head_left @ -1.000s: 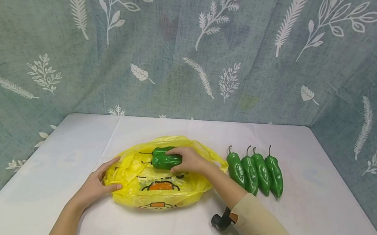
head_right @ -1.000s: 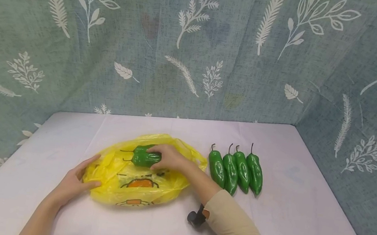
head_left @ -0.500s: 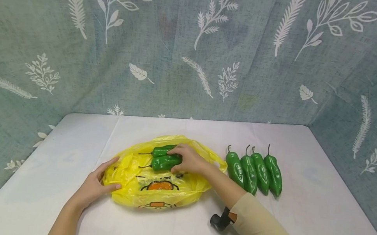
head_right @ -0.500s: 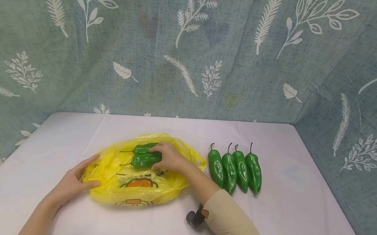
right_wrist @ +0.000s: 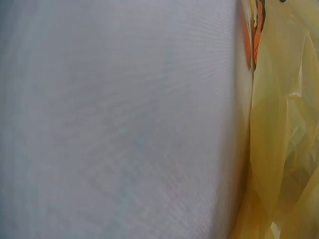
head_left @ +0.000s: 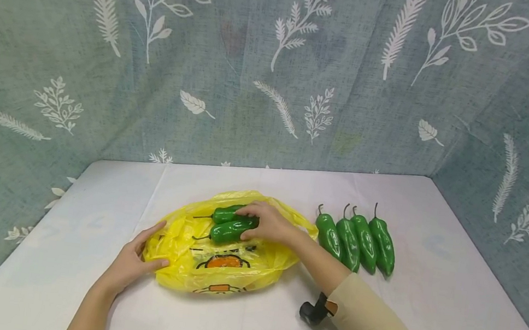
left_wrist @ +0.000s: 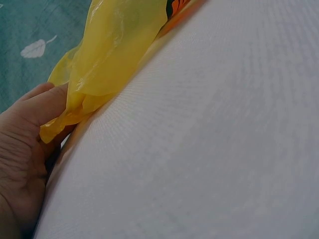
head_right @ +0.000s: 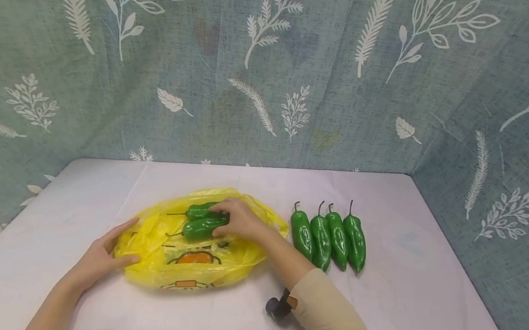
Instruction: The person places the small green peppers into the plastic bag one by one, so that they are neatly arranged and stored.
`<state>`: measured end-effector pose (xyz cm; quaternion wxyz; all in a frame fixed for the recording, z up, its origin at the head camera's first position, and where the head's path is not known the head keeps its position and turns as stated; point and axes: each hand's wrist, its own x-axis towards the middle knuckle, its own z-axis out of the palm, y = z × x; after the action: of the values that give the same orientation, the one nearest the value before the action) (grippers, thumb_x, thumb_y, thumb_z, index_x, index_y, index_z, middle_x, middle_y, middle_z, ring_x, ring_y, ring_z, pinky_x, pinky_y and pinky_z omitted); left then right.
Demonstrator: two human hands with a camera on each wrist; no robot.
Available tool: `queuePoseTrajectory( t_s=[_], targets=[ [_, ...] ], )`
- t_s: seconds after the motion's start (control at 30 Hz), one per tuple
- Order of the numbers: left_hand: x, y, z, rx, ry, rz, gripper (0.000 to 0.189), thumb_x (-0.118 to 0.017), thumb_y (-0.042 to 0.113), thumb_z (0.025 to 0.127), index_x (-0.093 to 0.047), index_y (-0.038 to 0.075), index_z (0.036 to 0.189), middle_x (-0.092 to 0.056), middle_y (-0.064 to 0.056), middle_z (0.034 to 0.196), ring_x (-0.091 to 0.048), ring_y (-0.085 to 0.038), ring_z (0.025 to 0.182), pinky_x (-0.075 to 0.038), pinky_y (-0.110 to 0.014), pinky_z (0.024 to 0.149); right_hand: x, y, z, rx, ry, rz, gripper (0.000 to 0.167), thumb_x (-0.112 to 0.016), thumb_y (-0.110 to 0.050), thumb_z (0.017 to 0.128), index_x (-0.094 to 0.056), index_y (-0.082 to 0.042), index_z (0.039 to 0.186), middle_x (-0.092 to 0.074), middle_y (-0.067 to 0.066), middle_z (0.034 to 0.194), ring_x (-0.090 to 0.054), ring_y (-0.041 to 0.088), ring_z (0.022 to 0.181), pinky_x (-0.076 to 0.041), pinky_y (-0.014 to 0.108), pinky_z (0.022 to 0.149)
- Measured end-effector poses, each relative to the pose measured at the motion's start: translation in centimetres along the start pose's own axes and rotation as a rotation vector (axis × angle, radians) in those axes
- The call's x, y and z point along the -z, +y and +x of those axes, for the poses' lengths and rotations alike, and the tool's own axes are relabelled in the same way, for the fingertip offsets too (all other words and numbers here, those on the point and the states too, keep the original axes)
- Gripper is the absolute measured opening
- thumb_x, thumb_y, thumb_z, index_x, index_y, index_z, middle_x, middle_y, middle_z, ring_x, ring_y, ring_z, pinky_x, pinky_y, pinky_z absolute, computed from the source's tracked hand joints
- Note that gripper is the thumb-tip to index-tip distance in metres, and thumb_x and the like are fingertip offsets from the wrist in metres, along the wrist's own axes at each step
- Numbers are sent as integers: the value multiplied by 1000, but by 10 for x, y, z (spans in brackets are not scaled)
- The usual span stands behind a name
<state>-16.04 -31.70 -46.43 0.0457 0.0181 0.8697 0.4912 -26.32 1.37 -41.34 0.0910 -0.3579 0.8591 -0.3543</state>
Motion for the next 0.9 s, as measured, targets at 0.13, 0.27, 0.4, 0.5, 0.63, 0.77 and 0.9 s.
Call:
queuePoseTrajectory(
  t_s=[0.13, 0.27, 0.4, 0.5, 0.63, 0.77, 0.9],
  targets=[
    [0, 0, 0, -1, -1, -5, 92, -79, 26, 76, -27, 21, 150, -18, -14, 157, -9, -39, 144, -10, -62, 113, 4, -2, -3, 8, 19, 9, 57, -78, -22, 78, -57, -10, 129, -59, 7, 125, -55, 22, 109, -49, 35, 93],
    [0, 1, 0, -1, 1, -5, 92, -79, 26, 75, -26, 21, 150, -17, -13, 157, -9, -39, 144, -10, -62, 113, 8, -4, -6, 42, 58, 18, 57, -77, -23, 78, -57, -8, 130, -59, 7, 126, -56, 23, 110, -49, 36, 94],
    [1, 1, 0, 2, 2, -10, 92, -79, 25, 75, -27, 22, 150, -17, -12, 157, -8, -39, 144, -9, -61, 114, 11, -6, -8, 88, 99, 36, 56, -77, -22, 79, -57, -4, 128, -60, 9, 126, -57, 26, 109, -49, 39, 95],
    [1, 2, 0, 9, 3, -8, 92, -80, 26, 75, -26, 23, 150, -17, -13, 157, -8, -39, 144, -9, -62, 114, 12, -7, -10, 89, 119, 68, 56, -77, -22, 79, -57, -3, 128, -60, 11, 126, -58, 28, 110, -48, 42, 96],
    [0, 1, 0, 17, 4, -3, 93, -80, 27, 75, -26, 22, 150, -16, -13, 157, -8, -39, 144, -9, -62, 113, 14, -7, -16, 31, 141, 213, 57, -77, -21, 79, -56, -6, 130, -58, 9, 129, -55, 30, 114, -47, 45, 97],
    [-1, 1, 0, 9, 6, -9, 93, -80, 25, 75, -26, 20, 150, -17, -13, 157, -9, -39, 144, -10, -62, 113, 17, -7, -22, 17, 179, 382, 58, -76, -16, 80, -54, -4, 131, -57, 13, 131, -53, 35, 116, -45, 50, 99],
    [-1, 0, 0, 4, 5, -12, 92, -80, 24, 75, -26, 20, 150, -17, -13, 157, -9, -40, 143, -10, -63, 113, 20, -6, -26, 34, 206, 466, 55, -75, -14, 81, -54, -5, 131, -55, 17, 131, -52, 38, 116, -42, 53, 102]
  ],
)
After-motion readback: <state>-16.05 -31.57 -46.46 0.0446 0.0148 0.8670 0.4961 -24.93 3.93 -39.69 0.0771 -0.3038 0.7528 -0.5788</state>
